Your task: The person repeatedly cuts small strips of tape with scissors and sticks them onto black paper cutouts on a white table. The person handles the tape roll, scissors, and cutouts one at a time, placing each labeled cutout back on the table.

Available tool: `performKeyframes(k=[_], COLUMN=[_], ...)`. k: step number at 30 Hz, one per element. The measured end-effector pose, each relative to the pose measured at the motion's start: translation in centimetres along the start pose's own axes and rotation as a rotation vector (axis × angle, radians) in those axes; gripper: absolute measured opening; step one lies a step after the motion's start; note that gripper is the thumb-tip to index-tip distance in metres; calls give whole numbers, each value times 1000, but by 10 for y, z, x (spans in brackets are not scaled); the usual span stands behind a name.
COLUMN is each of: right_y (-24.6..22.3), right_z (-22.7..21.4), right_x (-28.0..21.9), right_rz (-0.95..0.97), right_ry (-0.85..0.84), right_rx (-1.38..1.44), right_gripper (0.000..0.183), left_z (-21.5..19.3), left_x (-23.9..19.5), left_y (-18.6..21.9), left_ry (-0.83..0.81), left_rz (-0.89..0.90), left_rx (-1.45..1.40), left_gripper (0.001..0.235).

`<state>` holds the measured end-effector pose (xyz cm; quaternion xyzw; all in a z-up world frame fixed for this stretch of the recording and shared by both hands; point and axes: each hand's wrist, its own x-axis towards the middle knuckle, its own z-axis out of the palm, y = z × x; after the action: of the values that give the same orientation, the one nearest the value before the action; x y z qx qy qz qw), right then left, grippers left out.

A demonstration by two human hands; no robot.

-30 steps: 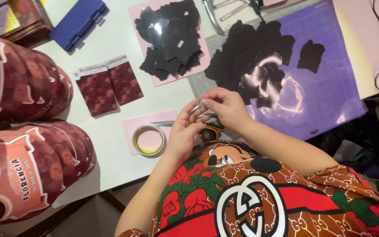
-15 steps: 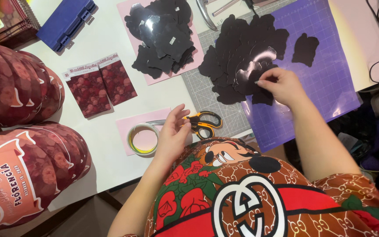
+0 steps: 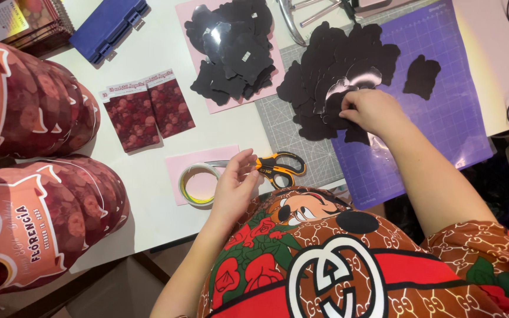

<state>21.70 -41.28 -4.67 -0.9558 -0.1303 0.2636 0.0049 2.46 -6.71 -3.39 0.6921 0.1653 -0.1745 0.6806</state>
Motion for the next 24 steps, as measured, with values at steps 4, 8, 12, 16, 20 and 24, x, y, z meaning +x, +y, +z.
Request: performKeyframes(k=[4,8,12,16,20,24], right_y=[12,23,18,19,20,-12], right_z=[11,29,45,46,35,-28], right_x=[2,-1,-15,-12,-8,-22], right_rz=[37,-48,-108,-74,-113,95], right_ry=[192,345,460,468,417,122], right_rx=[189,235,136,135,280,383], right_gripper=[46,50,62,58,56,31], left_z=[1,0,-4,-4,-4,-16], left_x=[-2,-4,-6,-5,-2,-13], left_y=[2,4,7,7,1,34], left_ry=[-9,9,44,56,66,106], left_rz=[-11,10,15,11,16,-96], left_rx=[1,-13,-28,-20,-6,72], left_gripper=[52,53,52,52,52,51])
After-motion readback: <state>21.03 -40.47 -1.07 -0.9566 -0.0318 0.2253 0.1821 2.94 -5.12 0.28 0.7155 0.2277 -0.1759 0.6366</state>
